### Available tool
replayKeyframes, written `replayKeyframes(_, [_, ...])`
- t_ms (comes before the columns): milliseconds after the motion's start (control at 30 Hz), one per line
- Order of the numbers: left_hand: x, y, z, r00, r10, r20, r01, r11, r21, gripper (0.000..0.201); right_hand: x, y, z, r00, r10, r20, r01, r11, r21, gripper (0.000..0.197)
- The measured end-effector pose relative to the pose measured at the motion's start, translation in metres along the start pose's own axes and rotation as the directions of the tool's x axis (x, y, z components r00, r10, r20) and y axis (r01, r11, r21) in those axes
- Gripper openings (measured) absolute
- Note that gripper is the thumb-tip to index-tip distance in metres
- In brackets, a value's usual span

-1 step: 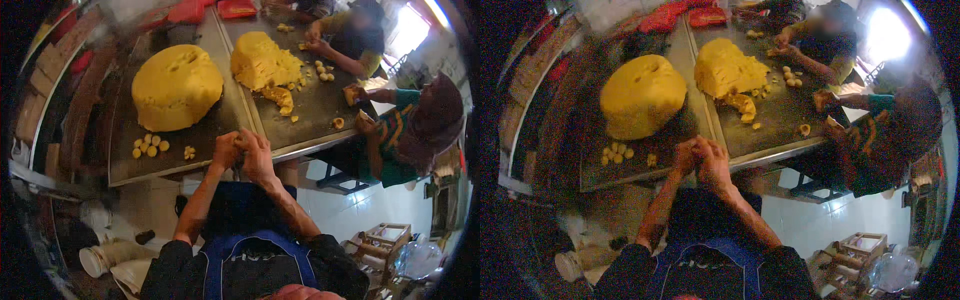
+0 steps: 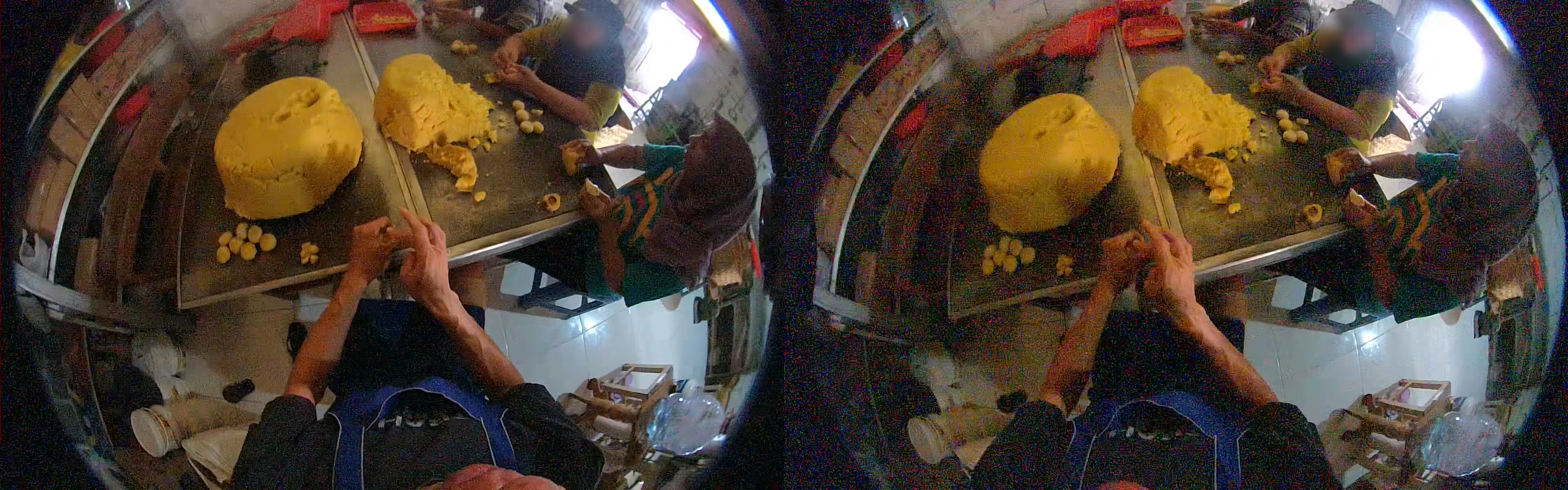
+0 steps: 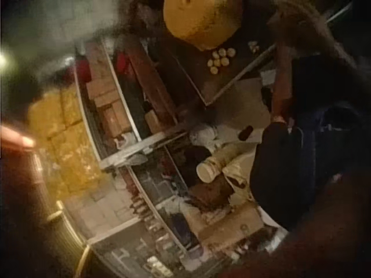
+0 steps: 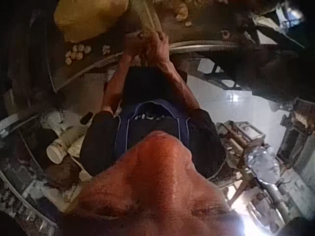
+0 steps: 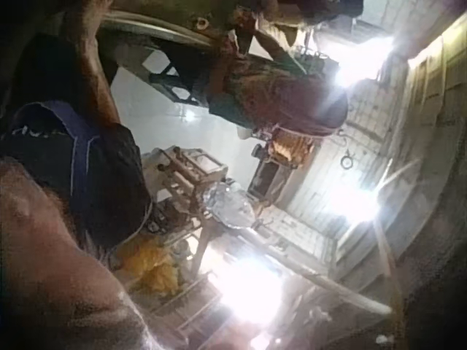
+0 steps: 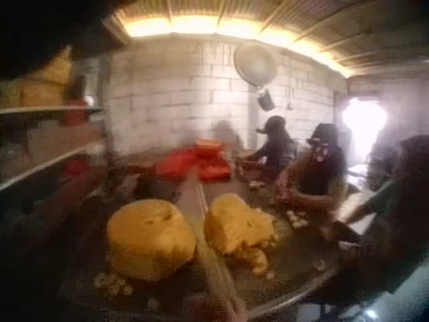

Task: The person is preparing dough for pastries by hand at a table.

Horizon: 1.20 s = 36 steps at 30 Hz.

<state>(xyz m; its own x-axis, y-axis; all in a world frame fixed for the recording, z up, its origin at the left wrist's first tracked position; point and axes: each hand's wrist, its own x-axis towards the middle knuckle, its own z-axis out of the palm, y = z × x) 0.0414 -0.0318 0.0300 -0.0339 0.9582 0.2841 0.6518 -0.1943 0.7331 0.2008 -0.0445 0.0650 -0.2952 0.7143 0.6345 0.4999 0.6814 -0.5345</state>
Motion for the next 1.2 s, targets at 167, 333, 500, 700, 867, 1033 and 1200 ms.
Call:
replayKeyframes(167, [0.008,-0.002,0.026,0.969,-0.189,-0.16,0.123,0.928,-0.352,0.039,0.013,-0.006,-0.005,0.98,0.199,-0.019,-0.185,0.938,0.292,0.064])
replayKeyframes(333, [0.014,0.004,0.012,0.986,-0.149,-0.078,0.096,0.879,-0.467,0.035,-0.005,0.011,0.018,0.982,0.118,0.145,-0.125,0.991,0.042,0.065])
replayKeyframes(500, [0.006,-0.023,0.028,0.995,-0.097,-0.002,0.081,0.837,-0.541,0.032,-0.001,-0.012,0.005,0.999,0.031,0.033,-0.03,0.999,-0.037,0.061])
replayKeyframes(700, [0.01,-0.001,0.026,0.977,-0.192,-0.098,0.134,0.896,-0.423,0.031,0.026,-0.002,-0.012,0.989,0.081,0.122,-0.087,0.995,0.048,0.063])
replayKeyframes(867, [0.015,-0.008,0.027,0.986,-0.098,-0.137,0.054,0.954,-0.296,0.028,0.013,0.01,0.007,0.94,0.271,0.209,-0.294,0.952,0.087,0.066])
replayKeyframes(1033, [0.016,-0.041,0.032,0.991,-0.115,-0.062,0.101,0.976,-0.192,0.031,0.039,-0.01,-0.016,0.928,0.296,0.227,-0.362,0.863,0.352,0.071])
replayKeyframes(1200, [0.015,0.024,0.004,0.959,-0.28,0.032,0.245,0.772,-0.586,0.031,0.025,0.004,0.001,0.906,0.309,0.289,-0.392,0.87,0.299,0.066])
